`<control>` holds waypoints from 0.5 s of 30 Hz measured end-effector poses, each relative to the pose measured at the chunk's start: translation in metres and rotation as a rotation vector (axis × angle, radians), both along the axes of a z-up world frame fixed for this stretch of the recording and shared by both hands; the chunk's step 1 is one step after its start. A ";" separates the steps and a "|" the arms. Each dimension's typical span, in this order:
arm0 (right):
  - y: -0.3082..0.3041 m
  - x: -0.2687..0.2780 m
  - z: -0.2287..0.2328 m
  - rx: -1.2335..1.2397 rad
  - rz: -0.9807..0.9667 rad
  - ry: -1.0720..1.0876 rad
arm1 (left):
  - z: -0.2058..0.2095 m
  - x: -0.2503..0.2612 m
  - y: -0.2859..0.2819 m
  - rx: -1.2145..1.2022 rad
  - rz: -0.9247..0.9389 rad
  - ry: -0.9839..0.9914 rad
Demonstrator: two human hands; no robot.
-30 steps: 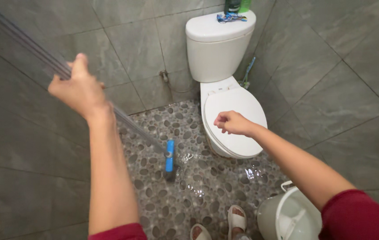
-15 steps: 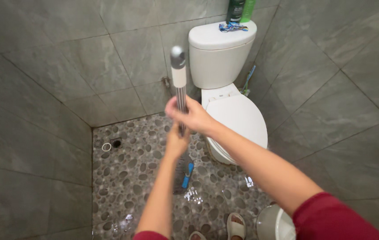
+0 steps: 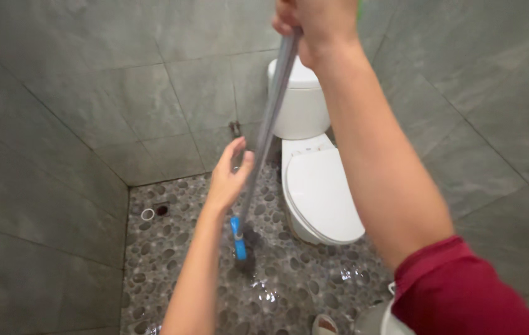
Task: The person cleans the bathroom floor using a squeegee and a mop, removes and replaces a floor drain cover, washes their hands under a faucet, and opens the bathroom door.
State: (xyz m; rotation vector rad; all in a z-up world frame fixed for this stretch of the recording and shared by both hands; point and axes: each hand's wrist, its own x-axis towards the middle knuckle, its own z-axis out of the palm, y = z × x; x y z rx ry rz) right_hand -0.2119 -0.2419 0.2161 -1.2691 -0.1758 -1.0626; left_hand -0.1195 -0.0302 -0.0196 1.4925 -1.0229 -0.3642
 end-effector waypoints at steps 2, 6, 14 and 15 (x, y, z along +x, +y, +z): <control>0.002 0.003 -0.044 -0.039 -0.398 0.102 | -0.029 0.020 0.012 0.169 0.097 0.003; 0.076 0.019 -0.227 0.182 -0.651 0.174 | -0.115 0.040 0.055 0.376 0.135 -0.053; 0.017 -0.024 -0.353 0.282 -0.423 0.500 | -0.198 0.051 0.084 0.571 0.199 0.022; 0.027 -0.021 -0.349 0.445 -0.470 0.481 | -0.198 0.054 0.082 0.577 0.183 -0.017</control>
